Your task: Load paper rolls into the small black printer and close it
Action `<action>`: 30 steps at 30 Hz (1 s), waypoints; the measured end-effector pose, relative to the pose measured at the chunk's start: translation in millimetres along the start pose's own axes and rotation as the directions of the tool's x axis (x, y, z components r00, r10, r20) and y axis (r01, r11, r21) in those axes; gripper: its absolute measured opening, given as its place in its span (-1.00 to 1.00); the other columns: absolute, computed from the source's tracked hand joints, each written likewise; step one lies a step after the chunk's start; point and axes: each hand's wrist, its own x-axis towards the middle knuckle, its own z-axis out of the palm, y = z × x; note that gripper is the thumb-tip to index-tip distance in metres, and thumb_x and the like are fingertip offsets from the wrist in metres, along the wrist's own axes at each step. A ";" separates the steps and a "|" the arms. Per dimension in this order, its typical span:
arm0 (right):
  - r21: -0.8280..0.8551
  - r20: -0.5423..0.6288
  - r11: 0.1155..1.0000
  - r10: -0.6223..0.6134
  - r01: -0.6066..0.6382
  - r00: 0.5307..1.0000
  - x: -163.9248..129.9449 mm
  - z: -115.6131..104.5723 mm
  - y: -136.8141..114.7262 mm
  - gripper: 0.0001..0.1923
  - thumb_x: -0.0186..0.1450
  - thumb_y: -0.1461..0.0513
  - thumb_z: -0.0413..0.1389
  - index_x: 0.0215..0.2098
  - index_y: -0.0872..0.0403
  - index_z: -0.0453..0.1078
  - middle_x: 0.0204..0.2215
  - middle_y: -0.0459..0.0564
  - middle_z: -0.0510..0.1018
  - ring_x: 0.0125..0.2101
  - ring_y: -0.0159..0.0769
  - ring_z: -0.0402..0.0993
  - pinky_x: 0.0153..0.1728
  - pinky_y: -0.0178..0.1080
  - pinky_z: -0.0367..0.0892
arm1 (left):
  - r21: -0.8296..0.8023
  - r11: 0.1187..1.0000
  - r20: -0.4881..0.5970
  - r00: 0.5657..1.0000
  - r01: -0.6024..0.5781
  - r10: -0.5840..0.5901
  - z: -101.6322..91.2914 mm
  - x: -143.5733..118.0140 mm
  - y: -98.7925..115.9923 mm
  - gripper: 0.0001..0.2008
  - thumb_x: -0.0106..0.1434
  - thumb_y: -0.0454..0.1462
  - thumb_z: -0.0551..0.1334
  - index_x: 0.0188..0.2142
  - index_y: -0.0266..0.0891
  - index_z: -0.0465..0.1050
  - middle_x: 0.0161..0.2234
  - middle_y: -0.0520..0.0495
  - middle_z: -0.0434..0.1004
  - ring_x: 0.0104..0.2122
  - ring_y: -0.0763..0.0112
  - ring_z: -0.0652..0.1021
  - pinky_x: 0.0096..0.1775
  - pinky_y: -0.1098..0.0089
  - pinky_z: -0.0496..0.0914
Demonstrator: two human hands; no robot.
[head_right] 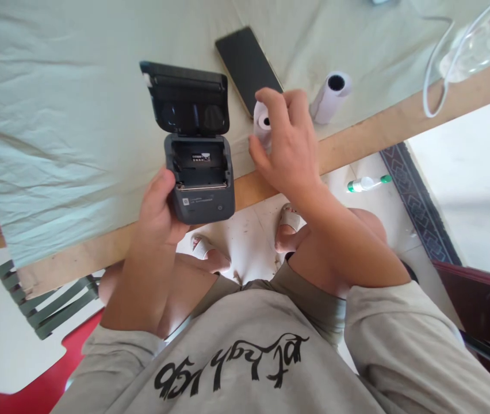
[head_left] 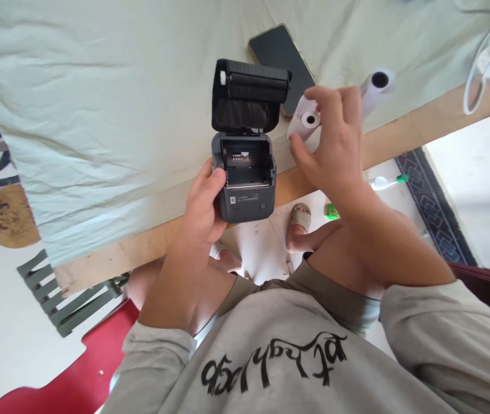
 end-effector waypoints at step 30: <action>0.080 -0.124 0.981 -0.168 0.179 0.978 1.5 21.6 24.1 -0.52 0.29 0.26 0.09 0.16 -0.04 0.16 -0.03 0.17 0.31 0.03 -0.01 0.32 0.17 0.22 0.34 | -0.001 1.000 0.008 1.000 -0.008 0.008 -9.2 6.1 -8.8 -0.66 0.34 0.04 0.26 -0.11 -0.15 0.56 -0.17 -0.04 0.69 -0.17 0.22 0.70 -0.13 0.26 0.60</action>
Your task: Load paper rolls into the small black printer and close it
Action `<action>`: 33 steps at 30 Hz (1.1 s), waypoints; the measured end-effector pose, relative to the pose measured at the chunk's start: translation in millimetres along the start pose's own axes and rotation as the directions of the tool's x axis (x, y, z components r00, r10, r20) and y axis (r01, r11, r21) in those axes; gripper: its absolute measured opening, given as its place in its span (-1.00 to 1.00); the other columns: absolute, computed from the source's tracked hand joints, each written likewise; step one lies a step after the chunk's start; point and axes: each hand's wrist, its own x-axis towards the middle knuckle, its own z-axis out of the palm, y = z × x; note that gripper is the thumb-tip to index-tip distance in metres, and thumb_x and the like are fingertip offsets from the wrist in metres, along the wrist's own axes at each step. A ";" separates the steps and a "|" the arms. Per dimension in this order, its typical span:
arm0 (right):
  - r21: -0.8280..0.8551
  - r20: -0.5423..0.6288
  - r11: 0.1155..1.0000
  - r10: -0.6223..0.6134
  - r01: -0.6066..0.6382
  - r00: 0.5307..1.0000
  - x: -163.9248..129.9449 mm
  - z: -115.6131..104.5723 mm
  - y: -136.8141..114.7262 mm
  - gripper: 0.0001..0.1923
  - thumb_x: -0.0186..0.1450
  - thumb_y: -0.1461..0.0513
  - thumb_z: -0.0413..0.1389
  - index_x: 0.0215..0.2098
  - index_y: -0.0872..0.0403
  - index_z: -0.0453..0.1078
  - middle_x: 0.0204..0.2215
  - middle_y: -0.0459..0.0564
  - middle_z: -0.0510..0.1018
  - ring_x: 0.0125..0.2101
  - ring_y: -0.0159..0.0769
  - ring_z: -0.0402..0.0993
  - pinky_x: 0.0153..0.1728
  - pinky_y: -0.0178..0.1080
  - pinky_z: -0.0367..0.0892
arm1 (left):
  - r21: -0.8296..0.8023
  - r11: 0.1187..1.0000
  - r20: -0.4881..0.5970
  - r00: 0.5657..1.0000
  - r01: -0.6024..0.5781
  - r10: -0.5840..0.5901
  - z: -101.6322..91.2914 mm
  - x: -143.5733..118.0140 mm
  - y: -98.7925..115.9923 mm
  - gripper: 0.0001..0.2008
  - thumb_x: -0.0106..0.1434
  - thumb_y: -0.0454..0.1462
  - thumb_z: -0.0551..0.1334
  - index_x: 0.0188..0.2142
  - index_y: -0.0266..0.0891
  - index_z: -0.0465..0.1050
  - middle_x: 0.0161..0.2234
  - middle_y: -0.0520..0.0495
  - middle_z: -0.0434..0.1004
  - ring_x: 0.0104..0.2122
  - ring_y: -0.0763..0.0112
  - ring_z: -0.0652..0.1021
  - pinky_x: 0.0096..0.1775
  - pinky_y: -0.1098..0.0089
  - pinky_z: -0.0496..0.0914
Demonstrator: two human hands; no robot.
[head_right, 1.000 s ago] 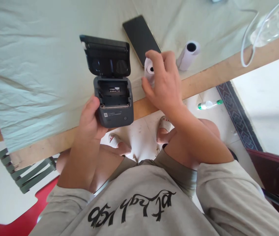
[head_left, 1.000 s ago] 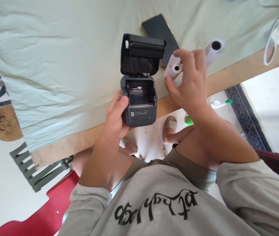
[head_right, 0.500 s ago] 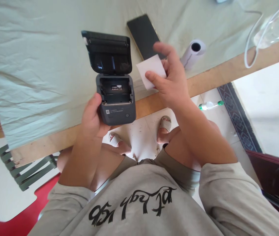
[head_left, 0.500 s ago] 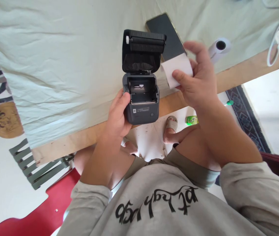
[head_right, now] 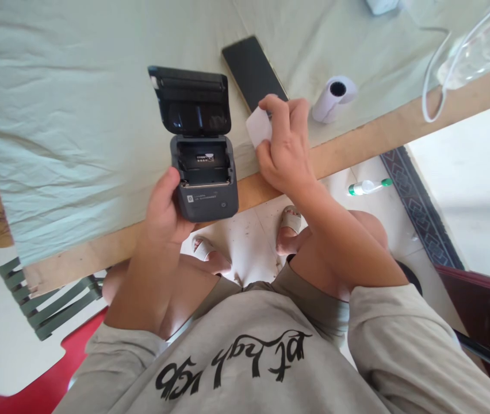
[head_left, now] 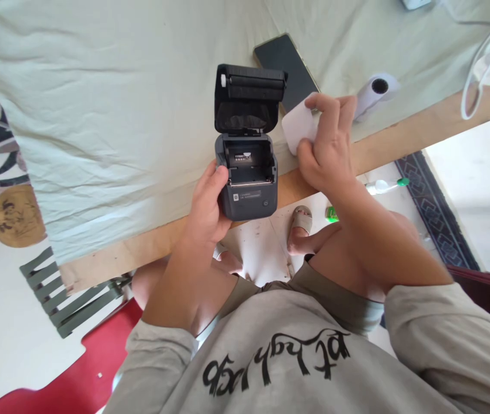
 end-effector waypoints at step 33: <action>0.791 0.507 0.010 0.547 -0.611 0.666 16.2 -21.3 -44.8 -0.65 0.16 0.30 0.27 -0.09 -0.10 0.43 -0.36 -0.16 0.45 -0.30 -0.40 0.52 -0.33 -0.36 0.55 | -0.016 0.999 -0.018 0.999 0.047 -0.047 5.5 -2.2 4.4 -0.64 0.32 0.05 0.27 -0.11 -0.15 0.54 -0.09 -0.10 0.67 0.03 0.08 0.63 -0.04 0.18 0.56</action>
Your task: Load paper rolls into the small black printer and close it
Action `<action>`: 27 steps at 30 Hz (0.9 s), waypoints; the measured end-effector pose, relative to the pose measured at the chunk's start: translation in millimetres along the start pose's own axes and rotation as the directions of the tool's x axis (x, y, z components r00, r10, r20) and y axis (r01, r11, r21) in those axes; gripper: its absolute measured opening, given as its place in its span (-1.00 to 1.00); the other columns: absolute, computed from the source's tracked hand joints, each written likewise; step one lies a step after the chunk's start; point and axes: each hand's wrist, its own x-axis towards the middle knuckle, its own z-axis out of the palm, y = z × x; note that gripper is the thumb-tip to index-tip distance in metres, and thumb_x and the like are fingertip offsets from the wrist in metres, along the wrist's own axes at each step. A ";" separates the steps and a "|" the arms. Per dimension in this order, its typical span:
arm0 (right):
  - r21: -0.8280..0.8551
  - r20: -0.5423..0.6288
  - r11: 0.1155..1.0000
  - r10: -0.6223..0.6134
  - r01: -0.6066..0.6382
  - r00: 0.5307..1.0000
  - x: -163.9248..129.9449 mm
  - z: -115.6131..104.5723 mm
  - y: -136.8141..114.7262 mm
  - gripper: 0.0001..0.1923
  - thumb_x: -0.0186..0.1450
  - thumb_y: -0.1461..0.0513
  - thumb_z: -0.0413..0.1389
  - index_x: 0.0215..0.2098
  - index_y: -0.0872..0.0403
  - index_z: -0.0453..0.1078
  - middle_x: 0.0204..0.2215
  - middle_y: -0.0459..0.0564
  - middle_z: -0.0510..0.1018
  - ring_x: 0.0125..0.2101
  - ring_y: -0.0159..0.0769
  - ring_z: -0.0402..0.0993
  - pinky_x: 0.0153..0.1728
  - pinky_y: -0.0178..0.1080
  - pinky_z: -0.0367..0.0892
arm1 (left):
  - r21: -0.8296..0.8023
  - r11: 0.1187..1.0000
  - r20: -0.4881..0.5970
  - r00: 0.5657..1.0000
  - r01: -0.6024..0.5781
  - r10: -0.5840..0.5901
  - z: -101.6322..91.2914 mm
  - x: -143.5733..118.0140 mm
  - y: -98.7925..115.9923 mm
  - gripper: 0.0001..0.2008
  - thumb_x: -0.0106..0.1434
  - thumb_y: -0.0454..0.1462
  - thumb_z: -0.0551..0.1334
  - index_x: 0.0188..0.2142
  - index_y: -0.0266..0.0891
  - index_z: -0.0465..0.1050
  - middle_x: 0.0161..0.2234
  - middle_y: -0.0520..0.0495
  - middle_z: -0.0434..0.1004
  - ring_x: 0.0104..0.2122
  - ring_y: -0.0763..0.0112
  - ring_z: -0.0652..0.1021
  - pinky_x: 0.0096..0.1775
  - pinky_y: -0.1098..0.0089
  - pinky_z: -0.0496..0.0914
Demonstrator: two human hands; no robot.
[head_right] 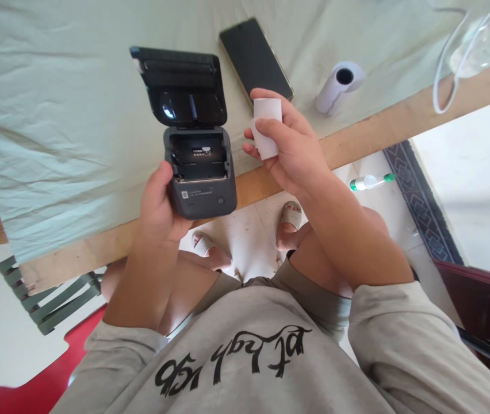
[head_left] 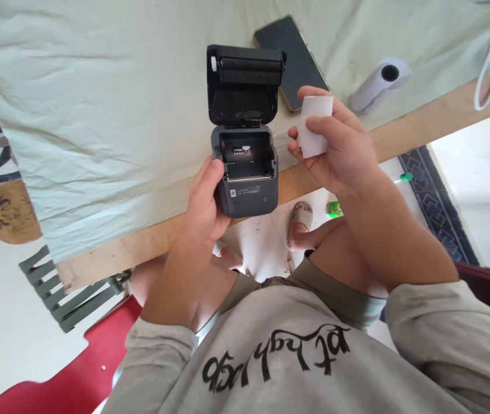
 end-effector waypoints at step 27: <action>-0.689 0.647 -0.004 -0.454 0.725 0.613 -8.2 26.4 9.9 -0.75 0.25 0.39 -0.05 -0.16 -0.03 0.27 -0.18 -0.02 0.49 -0.13 -0.21 0.51 -0.16 -0.13 0.47 | 0.063 0.997 -0.013 0.999 -0.043 0.043 3.7 -3.7 1.5 -0.66 0.27 0.01 0.35 -0.08 -0.11 0.48 -0.20 -0.03 0.67 -0.15 0.20 0.68 -0.24 0.28 0.58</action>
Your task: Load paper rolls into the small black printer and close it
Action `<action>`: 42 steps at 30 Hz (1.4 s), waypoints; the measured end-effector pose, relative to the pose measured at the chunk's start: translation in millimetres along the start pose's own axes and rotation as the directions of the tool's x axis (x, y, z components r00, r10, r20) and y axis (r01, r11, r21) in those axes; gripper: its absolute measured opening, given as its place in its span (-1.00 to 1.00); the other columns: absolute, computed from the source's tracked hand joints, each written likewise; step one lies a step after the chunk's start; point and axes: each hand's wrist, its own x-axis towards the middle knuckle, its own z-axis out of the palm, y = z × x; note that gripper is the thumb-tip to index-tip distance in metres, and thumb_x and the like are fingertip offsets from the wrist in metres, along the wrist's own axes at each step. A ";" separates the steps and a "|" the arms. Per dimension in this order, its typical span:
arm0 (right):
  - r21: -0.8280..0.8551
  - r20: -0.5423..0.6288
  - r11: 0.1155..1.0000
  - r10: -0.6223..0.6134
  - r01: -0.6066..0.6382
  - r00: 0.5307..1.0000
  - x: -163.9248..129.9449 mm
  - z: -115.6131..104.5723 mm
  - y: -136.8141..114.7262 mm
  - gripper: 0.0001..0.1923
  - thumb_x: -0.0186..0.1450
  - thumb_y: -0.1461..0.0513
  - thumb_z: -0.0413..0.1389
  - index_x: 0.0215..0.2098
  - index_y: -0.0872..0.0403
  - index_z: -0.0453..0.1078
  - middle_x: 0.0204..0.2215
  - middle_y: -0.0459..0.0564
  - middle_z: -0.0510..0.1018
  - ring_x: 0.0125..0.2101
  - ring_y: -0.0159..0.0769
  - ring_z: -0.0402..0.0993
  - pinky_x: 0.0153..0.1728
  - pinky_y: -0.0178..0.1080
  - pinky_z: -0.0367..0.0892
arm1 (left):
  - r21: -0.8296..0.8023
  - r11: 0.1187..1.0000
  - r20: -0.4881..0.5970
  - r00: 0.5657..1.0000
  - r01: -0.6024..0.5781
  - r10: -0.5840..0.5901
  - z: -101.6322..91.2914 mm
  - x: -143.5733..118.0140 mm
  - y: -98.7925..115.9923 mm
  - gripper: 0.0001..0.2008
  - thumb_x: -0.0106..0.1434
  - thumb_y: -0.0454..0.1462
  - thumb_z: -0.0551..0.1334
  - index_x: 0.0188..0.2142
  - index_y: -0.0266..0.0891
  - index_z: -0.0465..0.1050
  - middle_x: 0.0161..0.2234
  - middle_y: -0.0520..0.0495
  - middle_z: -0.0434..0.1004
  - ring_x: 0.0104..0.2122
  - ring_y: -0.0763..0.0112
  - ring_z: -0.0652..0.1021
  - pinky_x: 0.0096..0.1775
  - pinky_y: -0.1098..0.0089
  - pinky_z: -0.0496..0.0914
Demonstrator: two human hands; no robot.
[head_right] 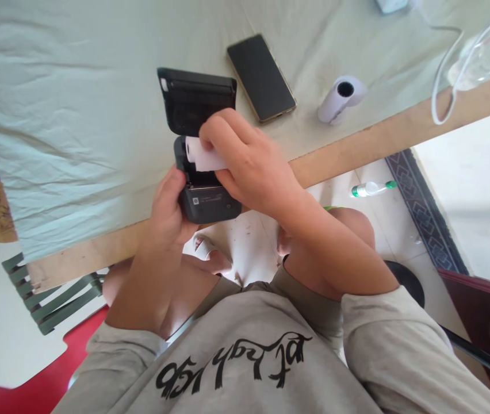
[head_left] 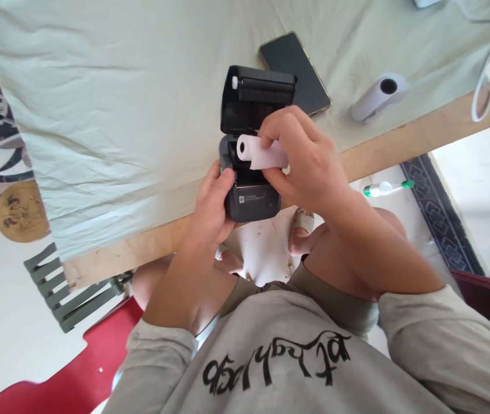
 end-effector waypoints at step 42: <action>0.760 0.389 0.478 0.209 -0.441 0.897 -9.4 16.1 10.6 -0.16 0.13 -0.23 0.34 0.22 -0.13 0.19 0.09 0.00 0.48 -0.02 -0.19 0.54 -0.18 -0.23 0.54 | -0.015 0.981 0.124 0.973 -0.194 0.194 -9.1 -10.5 -9.2 -0.69 0.23 -0.12 0.41 -0.03 0.04 0.53 -0.18 0.01 0.60 -0.16 0.18 0.66 -0.22 0.21 0.57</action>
